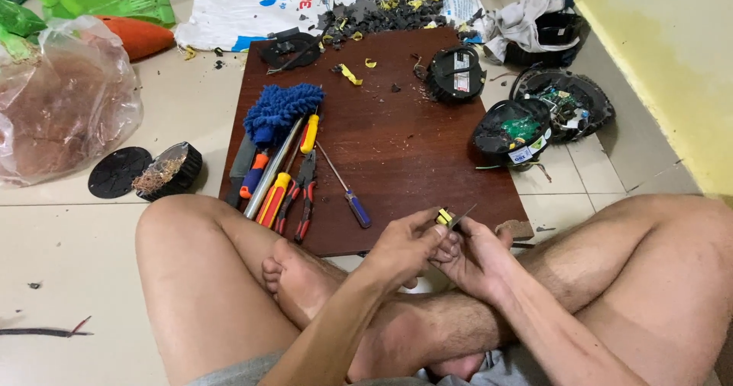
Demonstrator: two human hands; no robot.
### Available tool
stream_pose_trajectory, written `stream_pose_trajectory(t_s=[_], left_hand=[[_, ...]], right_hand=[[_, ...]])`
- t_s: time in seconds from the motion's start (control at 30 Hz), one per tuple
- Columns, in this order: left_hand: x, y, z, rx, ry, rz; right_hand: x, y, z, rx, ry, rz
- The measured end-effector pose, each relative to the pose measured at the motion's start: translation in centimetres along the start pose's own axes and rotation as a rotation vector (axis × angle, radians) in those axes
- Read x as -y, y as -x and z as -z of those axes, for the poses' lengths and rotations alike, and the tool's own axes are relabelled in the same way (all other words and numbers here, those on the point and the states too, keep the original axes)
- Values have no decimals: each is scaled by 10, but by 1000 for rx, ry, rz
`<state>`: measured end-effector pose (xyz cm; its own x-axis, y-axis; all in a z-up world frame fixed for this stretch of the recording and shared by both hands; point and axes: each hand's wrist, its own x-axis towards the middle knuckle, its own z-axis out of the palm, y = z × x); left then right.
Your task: The person sits on the floor and uses a screwdriver to pry open a black circular electronic device. They then use a knife to cut yellow tape from a small component, wipe the area with a blue duster, and use a hammer to tap the component.
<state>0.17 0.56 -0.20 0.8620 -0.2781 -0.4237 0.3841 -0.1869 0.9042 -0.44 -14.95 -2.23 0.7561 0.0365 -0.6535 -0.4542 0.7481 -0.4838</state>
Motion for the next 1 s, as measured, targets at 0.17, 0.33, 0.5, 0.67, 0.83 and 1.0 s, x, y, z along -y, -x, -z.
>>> stream_pose_trajectory(t_s=[0.17,0.33,0.5,0.67,0.83,1.0], left_hand=[[-31,24,9,49,150,81],[-10,-1,21,-4,194,158],[29,-37,32,-47,114,150],[71,-93,61,-90,-277,125],[20,-61,72,-144,-578,136],[5,-36,78,-215,-560,96]], right_hand=[[-2,3,-6,21,-56,-4],[3,-6,0,34,-79,47],[1,-21,4,-3,-33,60],[18,-61,0,-245,900,391],[27,-96,3,-291,1525,477],[29,-108,5,-314,1681,441]])
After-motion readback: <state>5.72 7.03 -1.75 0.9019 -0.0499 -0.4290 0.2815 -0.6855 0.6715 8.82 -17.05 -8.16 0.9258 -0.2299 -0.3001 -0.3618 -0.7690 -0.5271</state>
